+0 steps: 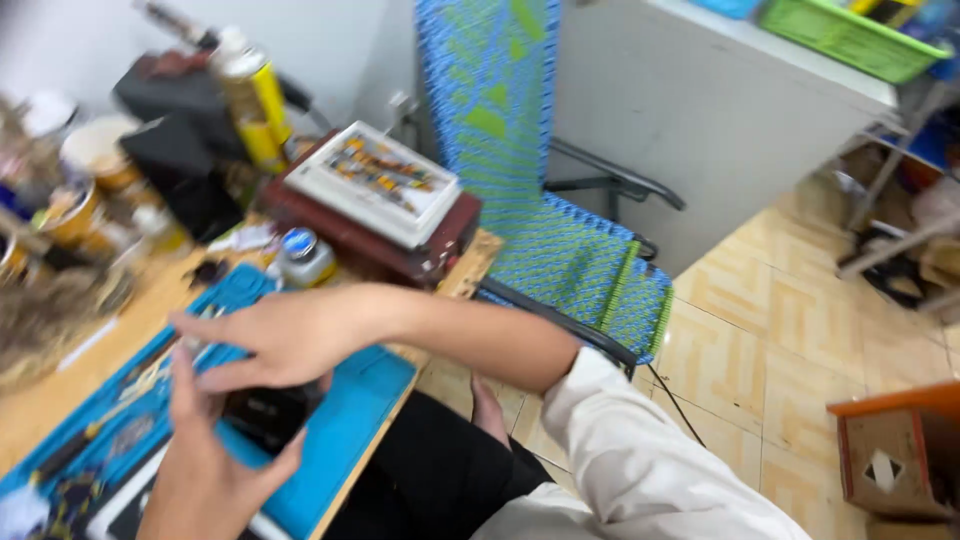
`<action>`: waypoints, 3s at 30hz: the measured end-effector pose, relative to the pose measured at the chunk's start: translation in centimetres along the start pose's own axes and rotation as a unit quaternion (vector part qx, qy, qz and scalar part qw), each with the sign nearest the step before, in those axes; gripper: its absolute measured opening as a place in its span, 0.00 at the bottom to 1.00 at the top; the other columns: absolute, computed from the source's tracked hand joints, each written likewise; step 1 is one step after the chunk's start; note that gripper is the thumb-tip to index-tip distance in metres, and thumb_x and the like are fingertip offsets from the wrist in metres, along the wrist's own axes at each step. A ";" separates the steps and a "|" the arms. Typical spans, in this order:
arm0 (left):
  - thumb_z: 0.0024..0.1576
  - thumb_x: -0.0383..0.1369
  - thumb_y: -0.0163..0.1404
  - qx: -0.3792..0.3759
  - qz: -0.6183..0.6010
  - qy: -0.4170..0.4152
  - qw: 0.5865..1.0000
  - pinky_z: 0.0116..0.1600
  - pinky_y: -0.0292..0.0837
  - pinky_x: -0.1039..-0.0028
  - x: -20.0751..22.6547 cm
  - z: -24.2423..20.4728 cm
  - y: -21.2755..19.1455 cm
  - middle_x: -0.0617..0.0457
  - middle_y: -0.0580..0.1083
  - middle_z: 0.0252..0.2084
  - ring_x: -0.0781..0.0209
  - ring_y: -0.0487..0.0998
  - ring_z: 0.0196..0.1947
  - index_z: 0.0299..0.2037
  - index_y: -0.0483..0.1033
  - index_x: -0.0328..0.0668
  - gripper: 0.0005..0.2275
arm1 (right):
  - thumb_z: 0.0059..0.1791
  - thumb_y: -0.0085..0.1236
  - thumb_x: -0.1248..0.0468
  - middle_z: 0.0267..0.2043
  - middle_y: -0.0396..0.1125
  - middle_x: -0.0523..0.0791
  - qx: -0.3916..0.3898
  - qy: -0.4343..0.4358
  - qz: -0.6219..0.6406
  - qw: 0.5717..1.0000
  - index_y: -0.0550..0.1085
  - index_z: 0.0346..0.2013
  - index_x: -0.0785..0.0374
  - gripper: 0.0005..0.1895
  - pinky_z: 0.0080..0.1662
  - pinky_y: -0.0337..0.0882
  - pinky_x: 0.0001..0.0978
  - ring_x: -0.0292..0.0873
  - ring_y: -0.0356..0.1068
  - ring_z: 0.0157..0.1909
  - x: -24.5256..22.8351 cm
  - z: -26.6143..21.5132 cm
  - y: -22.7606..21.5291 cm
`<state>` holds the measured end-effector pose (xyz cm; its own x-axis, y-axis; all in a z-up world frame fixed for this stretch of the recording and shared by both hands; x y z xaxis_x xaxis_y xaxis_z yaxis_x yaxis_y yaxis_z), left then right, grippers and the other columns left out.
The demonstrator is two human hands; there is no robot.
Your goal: Disassembling and repairing a smartphone at a workbench using specialized tools
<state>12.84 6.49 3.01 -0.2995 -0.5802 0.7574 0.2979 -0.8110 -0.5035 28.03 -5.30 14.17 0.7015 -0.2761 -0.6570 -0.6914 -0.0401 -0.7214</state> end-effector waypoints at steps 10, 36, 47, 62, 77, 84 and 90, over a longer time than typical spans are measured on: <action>0.45 0.07 0.66 0.114 -0.056 -0.266 0.956 0.55 0.82 0.40 2.4 0.7 0.7 0.30 0.73 0.53 0.33 0.82 0.49 0.95 0.32 0.64 0.71 | 0.70 0.41 0.48 0.21 0.70 0.45 0.371 -0.081 0.389 0.839 0.68 0.21 0.57 0.34 0.30 0.72 0.29 0.37 0.70 0.22 4.9 -9.1 7.0; 0.65 0.36 0.75 0.056 -0.104 -0.164 0.979 0.50 0.79 0.73 1.4 -0.4 -1.9 0.57 0.75 0.53 0.61 0.77 0.43 0.81 0.48 0.63 0.45 | 0.61 0.63 0.72 0.52 0.79 0.55 0.345 0.020 0.257 0.902 0.83 0.59 0.72 0.11 0.53 0.88 0.30 0.44 0.81 0.47 4.2 -8.0 15.9; 0.63 0.37 0.77 0.075 -0.106 -0.163 0.978 0.49 0.74 0.69 1.5 -0.5 -2.1 0.53 0.69 0.71 0.57 0.77 0.44 0.80 0.48 0.60 0.46 | 0.60 0.65 0.73 0.48 0.78 0.56 0.363 0.062 0.250 0.895 0.84 0.53 0.75 0.08 0.46 0.94 0.32 0.43 0.78 0.44 3.2 -7.3 15.2; 0.60 0.38 0.80 0.087 -0.089 -0.142 0.982 0.73 0.76 0.64 1.0 -0.7 -1.8 0.46 0.62 0.87 0.42 0.81 0.80 0.81 0.48 0.60 0.49 | 0.60 0.66 0.73 0.45 0.76 0.53 0.352 0.081 0.250 0.898 0.83 0.52 0.74 0.07 0.36 0.87 0.25 0.43 0.79 0.33 3.0 -7.4 14.7; 0.59 0.35 0.81 0.089 -0.087 -0.125 0.984 0.76 0.75 0.64 1.1 -0.7 -1.4 0.47 0.62 0.87 0.43 0.80 0.82 0.81 0.48 0.58 0.51 | 0.59 0.65 0.75 0.46 0.76 0.53 0.320 0.087 0.233 0.914 0.82 0.53 0.74 0.08 0.42 0.89 0.27 0.43 0.79 0.27 3.2 -7.3 14.0; 0.60 0.34 0.81 0.082 -0.090 -0.108 0.987 0.77 0.74 0.64 1.5 -0.7 -1.5 0.49 0.62 0.86 0.46 0.80 0.78 0.82 0.49 0.53 0.50 | 0.58 0.65 0.78 0.40 0.76 0.53 0.321 0.084 0.235 0.914 0.82 0.49 0.75 0.05 0.27 0.79 0.24 0.43 0.77 0.24 3.1 -7.2 13.8; 0.72 0.37 0.71 0.084 -0.093 -0.100 0.987 0.76 0.73 0.61 1.1 -0.8 -1.6 0.46 0.64 0.84 0.42 0.80 0.78 0.81 0.49 0.54 0.39 | 0.58 0.65 0.75 0.42 0.78 0.54 0.325 0.092 0.209 0.918 0.83 0.49 0.74 0.05 0.25 0.74 0.24 0.46 0.78 0.20 2.9 -7.1 13.4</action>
<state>11.37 7.08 4.31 -0.1831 -0.3832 0.9053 0.4059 -0.8682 -0.2855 19.54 -13.49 4.13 0.3164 -0.2963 -0.9012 -0.6029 0.6706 -0.4322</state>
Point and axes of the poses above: each hand's wrist, its own z-axis towards the middle knuckle, its own y-axis out of the palm, x = y × z, the point moved 3 cm from there along z, towards the middle knuckle
